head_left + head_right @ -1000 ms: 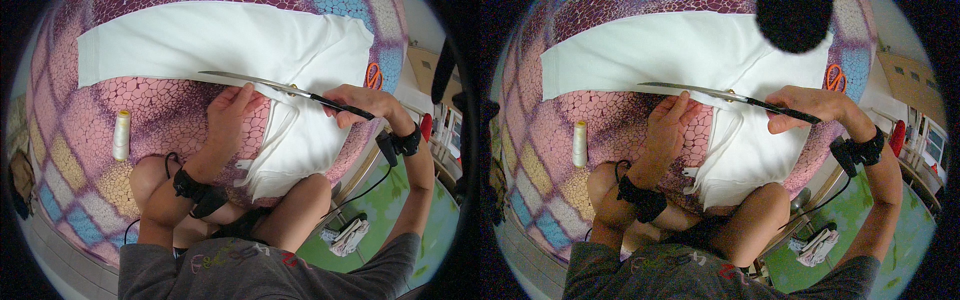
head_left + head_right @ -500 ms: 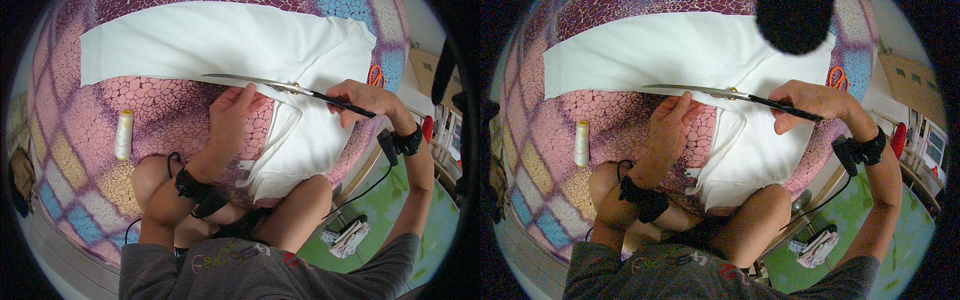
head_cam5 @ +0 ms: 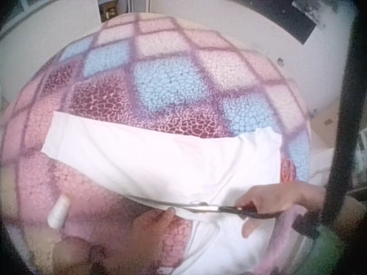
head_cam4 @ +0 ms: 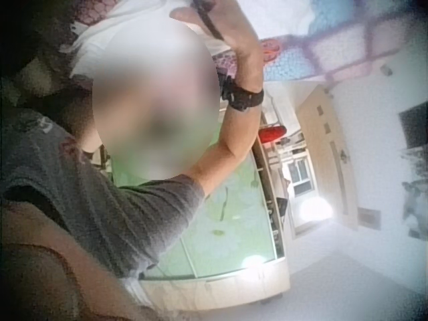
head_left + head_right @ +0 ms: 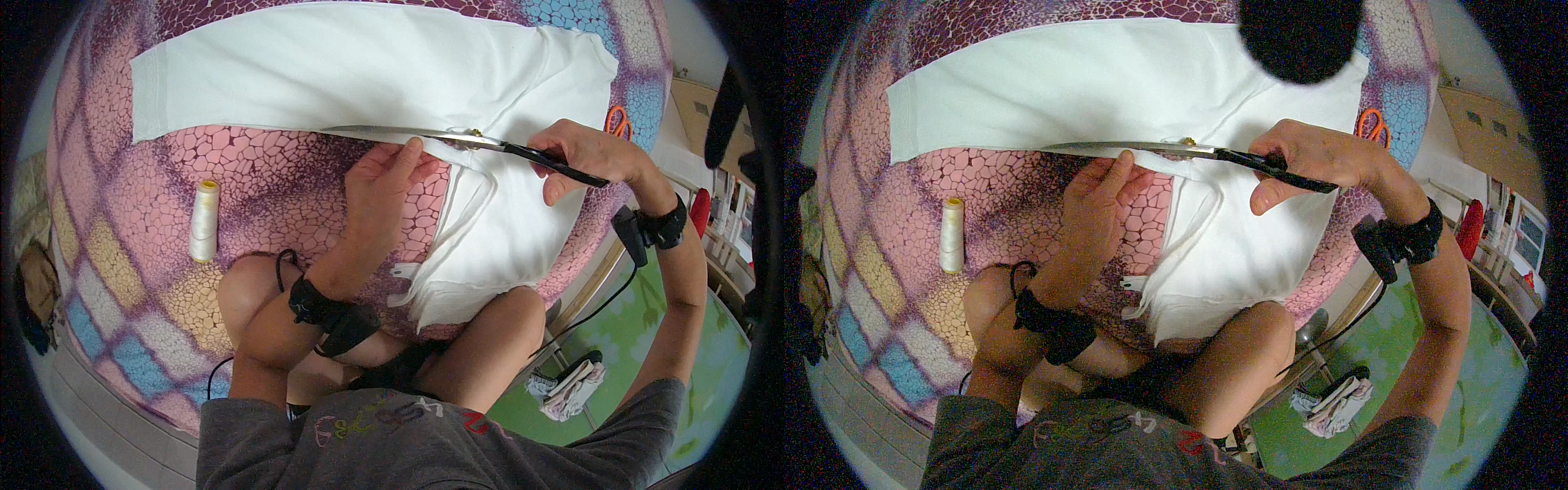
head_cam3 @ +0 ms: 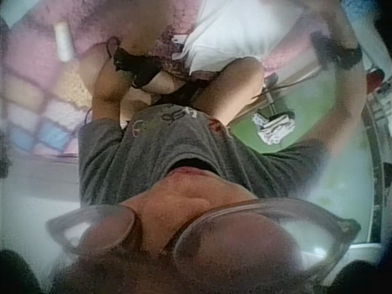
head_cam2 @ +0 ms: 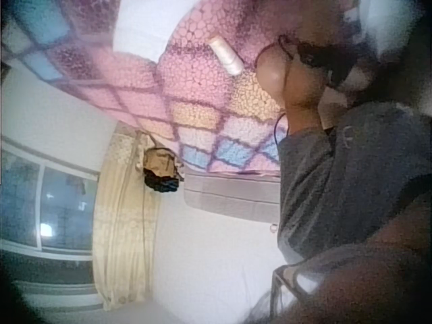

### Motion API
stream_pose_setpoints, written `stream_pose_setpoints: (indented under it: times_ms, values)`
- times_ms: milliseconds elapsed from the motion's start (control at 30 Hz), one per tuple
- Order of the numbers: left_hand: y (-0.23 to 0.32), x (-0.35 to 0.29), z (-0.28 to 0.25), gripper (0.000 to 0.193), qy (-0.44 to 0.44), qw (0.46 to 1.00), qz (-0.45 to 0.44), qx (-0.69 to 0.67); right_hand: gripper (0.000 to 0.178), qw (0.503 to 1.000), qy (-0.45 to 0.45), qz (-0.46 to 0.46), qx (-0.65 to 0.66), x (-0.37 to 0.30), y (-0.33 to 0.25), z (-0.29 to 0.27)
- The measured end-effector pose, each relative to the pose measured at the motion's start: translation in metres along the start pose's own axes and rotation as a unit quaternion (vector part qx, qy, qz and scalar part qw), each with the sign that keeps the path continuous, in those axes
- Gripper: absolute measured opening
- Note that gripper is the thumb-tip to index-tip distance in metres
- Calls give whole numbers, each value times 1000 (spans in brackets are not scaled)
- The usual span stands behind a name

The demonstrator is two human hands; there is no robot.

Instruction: The person cuts a white fabric garment with scissors, then prepares a needle and thread by pulling thread from a spool and threading the needle. The garment is laid on a patterned bedspread during the process.

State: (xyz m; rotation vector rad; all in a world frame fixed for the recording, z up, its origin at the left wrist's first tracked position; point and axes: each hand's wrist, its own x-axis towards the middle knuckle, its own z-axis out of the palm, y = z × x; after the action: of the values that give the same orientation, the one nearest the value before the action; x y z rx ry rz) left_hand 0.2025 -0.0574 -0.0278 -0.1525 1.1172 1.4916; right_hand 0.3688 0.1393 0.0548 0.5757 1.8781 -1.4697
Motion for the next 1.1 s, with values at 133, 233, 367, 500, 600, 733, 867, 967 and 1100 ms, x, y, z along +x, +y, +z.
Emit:
stream_pose_setpoints:
  times_ms: [133, 233, 367, 500, 600, 733, 867, 967, 1100]
  values:
    - [1, 0, -1, 10, -7, 1000, -2, 25, 61, 1000, -9, -19, 24, 5, 2, 8]
    - [-3, 0, -3, 10, -18, 1000, -2, 15, 64, 999, -25, 15, 30, 7, 2, 6]
    - [-2, 0, -2, 10, -22, 1000, 2, 7, 66, 999, -18, 29, 23, 8, -6, 2]
    - [-1, 0, -2, 10, -19, 999, 0, 26, 64, 999, -2, 36, 13, 6, -4, 1]
    - [-1, 0, -1, 11, -21, 999, 1, 24, 63, 1000, -12, 8, -1, 5, -1, 0]
    - [3, -2, 0, 14, -12, 996, -1, 92, 66, 999, -43, -19, 5, 4, 6, 1]
    - [8, -1, 3, 9, 4, 988, 46, 148, 72, 998, -60, -28, 22, -8, 1, -2]
    - [10, -2, -1, 10, 17, 984, 67, 162, 70, 996, -64, -41, 46, -9, 1, -3]
    - [7, 1, -9, 14, 55, 992, 115, -4, 61, 996, -73, -5, 43, -7, 1, -2]
